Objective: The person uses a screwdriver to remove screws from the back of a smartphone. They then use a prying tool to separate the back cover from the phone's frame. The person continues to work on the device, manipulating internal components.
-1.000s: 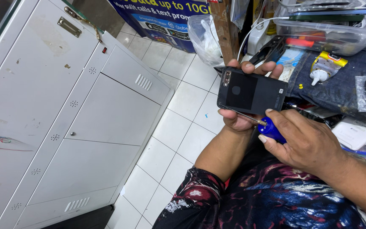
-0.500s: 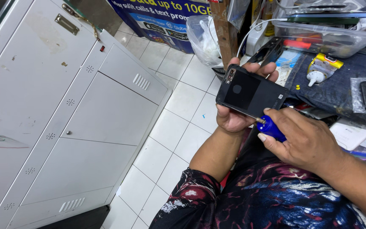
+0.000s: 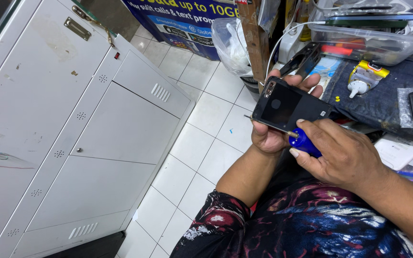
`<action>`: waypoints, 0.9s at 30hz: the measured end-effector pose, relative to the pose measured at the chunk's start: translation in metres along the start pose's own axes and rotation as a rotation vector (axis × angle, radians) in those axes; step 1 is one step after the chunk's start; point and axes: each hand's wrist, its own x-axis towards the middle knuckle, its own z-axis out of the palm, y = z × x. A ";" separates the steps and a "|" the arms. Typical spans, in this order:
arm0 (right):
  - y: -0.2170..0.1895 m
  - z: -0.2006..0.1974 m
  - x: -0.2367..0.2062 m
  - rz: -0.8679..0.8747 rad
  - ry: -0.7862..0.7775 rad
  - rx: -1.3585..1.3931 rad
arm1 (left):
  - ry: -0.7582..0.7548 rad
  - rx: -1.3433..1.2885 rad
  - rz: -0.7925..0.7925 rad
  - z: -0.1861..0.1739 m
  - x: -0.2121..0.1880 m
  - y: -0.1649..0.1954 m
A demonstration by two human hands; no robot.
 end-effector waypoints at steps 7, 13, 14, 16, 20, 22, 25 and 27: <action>0.003 0.003 -0.005 0.017 0.005 0.006 | 0.008 -0.058 0.040 -0.001 0.002 0.002; 0.005 0.006 -0.008 0.010 -0.009 -0.013 | 0.014 -0.068 0.044 -0.001 0.000 0.001; 0.005 0.007 -0.008 0.005 -0.011 -0.003 | 0.017 -0.063 0.048 0.000 0.000 0.000; 0.006 0.007 -0.008 -0.008 -0.004 -0.001 | 0.018 -0.050 0.056 0.000 0.000 0.000; 0.006 0.007 -0.009 0.013 -0.009 -0.009 | 0.018 -0.056 0.057 0.001 0.001 0.000; 0.006 0.006 -0.009 0.004 0.002 -0.021 | 0.017 -0.062 0.062 0.001 0.001 0.001; 0.007 0.007 -0.010 0.015 -0.006 -0.019 | 0.021 -0.056 0.064 0.001 0.000 0.001; 0.007 0.007 -0.011 0.020 -0.014 -0.011 | 0.018 -0.054 0.065 0.001 -0.001 0.000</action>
